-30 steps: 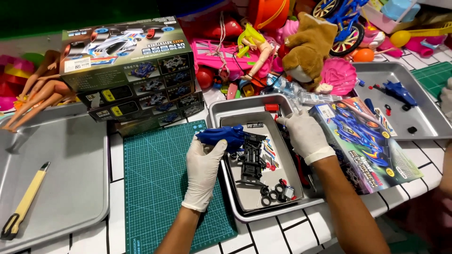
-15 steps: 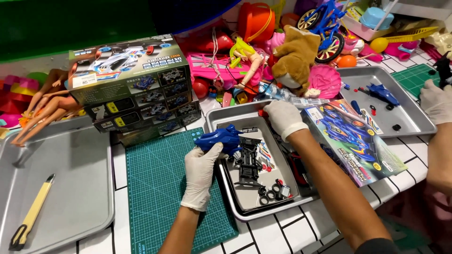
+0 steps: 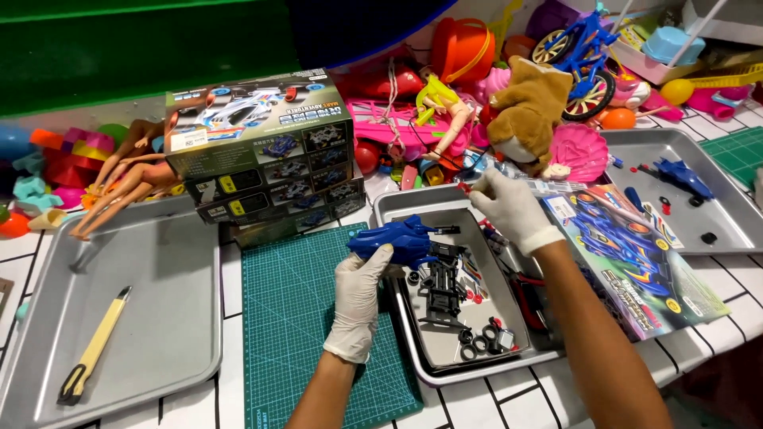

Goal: Assembling a mini 4WD toy car by installing the motor, gears, and body components onto the chassis.

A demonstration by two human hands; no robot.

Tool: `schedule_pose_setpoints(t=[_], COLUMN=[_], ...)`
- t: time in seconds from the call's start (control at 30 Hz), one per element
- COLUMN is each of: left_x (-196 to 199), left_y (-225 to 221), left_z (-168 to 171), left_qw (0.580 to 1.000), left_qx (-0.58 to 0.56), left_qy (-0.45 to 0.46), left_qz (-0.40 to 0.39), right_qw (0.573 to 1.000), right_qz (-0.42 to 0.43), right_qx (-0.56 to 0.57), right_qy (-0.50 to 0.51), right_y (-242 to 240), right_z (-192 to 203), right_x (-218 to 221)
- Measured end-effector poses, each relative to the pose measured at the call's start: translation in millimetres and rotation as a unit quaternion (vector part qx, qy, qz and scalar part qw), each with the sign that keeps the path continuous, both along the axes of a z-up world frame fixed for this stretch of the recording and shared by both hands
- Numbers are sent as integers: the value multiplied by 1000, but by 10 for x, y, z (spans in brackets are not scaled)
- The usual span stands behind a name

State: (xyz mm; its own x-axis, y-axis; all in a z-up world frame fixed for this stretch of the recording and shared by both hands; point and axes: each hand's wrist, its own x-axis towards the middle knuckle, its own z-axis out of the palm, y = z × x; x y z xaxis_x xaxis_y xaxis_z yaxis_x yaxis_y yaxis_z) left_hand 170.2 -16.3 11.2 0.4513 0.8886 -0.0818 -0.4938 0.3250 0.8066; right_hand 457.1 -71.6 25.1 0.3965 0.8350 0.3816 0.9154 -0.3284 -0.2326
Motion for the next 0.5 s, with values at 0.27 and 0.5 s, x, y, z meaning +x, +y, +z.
schedule_pose_setpoints(t=[0.27, 0.5], left_x=[-26, 33], left_y=[-24, -5], left_z=[113, -44], left_qw=[999, 998], left_qx=[-23, -18], left_qy=[7, 21], left_qz=[-30, -48], right_qw=[807, 794], right_qz=[147, 154], right_qx=[96, 94], right_qy=[563, 581], right_y=[-341, -354], right_z=[723, 573], right_x=[-701, -548])
